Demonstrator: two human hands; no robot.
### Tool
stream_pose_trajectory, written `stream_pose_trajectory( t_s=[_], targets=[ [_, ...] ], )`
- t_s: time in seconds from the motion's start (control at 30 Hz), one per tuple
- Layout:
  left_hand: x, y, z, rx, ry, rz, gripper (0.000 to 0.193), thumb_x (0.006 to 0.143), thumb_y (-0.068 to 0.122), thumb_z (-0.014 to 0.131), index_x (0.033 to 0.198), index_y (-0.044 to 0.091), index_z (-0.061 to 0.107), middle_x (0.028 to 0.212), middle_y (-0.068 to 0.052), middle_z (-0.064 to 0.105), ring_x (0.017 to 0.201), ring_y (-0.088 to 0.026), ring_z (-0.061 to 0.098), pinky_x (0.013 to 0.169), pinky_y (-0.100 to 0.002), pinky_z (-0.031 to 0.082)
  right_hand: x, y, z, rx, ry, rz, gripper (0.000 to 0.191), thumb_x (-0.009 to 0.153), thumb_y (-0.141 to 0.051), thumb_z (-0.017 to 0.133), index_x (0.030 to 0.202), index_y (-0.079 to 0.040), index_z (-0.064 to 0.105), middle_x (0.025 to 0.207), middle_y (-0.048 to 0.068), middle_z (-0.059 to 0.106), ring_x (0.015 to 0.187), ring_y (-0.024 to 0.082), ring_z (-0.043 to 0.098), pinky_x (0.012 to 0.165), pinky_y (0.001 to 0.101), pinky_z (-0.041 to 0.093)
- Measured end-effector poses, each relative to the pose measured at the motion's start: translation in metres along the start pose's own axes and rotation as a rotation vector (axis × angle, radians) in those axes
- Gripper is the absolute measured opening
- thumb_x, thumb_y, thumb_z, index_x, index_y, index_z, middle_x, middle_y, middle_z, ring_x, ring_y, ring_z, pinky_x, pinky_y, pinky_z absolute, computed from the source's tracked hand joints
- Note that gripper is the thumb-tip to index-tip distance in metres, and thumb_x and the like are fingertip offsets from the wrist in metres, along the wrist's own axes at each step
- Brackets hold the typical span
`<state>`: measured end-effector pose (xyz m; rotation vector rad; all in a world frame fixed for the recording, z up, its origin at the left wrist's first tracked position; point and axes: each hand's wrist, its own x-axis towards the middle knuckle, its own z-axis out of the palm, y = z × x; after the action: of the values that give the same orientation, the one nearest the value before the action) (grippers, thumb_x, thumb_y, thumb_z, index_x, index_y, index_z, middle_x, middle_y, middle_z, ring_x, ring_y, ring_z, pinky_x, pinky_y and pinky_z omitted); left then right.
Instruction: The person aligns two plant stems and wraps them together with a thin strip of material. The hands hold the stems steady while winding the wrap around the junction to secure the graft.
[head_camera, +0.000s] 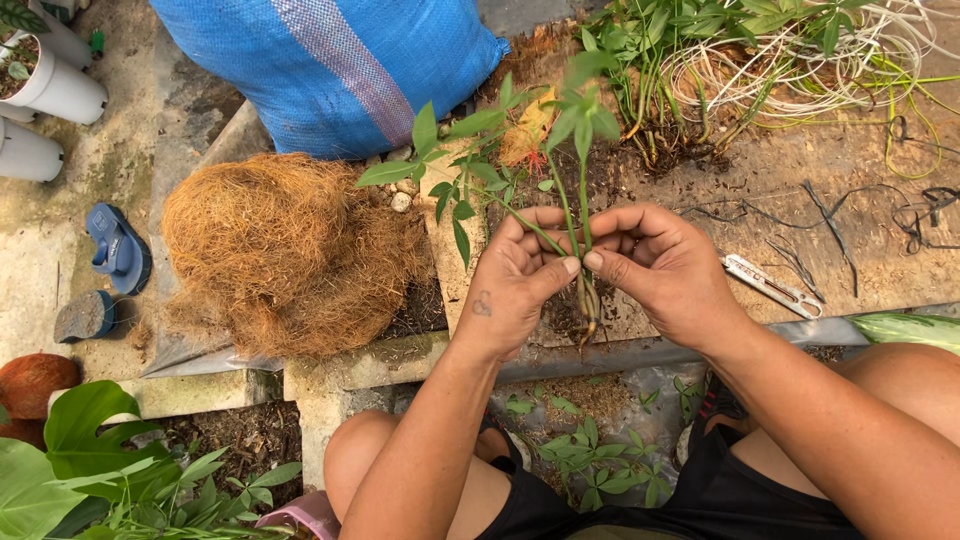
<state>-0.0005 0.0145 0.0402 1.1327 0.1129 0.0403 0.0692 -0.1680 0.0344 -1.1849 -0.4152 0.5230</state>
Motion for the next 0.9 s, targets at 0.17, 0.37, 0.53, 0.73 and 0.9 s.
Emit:
stream_pose_trajectory(
  t_s=[0.17,0.37,0.53,0.73,0.9],
  targets=[
    [-0.001,0.005,0.004,-0.007,0.032,0.012,0.059,0.091,-0.006,0.066,0.144,-0.001,0.041,0.112,-0.011,0.065,0.104,-0.016,0.064,0.094,-0.03,0.055,0.003,0.0,-0.002,-0.032,-0.038,-0.05,0.039,0.092,0.009,0.07,0.129,0.002,0.059,0.113,0.007,0.065,0.104,0.012,0.064,0.094,0.0263,0.056],
    [-0.001,0.002,0.012,0.018,0.064,0.033,0.073,0.086,-0.006,0.068,0.149,0.004,0.033,0.113,-0.006,0.063,0.099,-0.013,0.063,0.088,-0.027,0.055,0.006,-0.001,0.004,-0.056,0.108,-0.078,0.042,0.091,0.011,0.068,0.131,0.003,0.057,0.111,0.006,0.064,0.103,0.011,0.063,0.094,0.0253,0.056],
    [-0.002,-0.009,0.015,0.314,0.104,0.007,0.042,0.096,-0.003,0.065,0.137,-0.005,0.058,0.104,-0.008,0.063,0.091,-0.012,0.061,0.08,-0.026,0.054,0.006,0.003,0.004,-0.076,0.143,-0.061,0.038,0.093,0.008,0.067,0.13,0.004,0.058,0.11,0.007,0.065,0.101,0.011,0.063,0.091,0.0248,0.056],
    [-0.002,-0.015,0.013,0.265,0.084,0.103,0.027,0.098,-0.005,0.055,0.125,-0.001,0.056,0.108,-0.006,0.061,0.091,-0.009,0.059,0.079,-0.025,0.052,0.008,0.005,0.004,-0.125,0.236,-0.046,0.023,0.098,-0.001,0.07,0.116,0.001,0.056,0.1,0.007,0.064,0.085,0.01,0.063,0.073,0.0241,0.058],
    [-0.003,-0.009,0.017,0.441,0.146,0.16,0.025,0.098,-0.001,0.055,0.124,0.0,0.055,0.108,-0.007,0.064,0.093,-0.012,0.06,0.082,-0.03,0.054,-0.002,-0.011,0.017,-0.656,0.288,-0.403,0.013,0.103,-0.006,0.073,0.11,0.001,0.064,0.101,0.004,0.064,0.087,0.009,0.061,0.076,0.0218,0.053]
  ],
)
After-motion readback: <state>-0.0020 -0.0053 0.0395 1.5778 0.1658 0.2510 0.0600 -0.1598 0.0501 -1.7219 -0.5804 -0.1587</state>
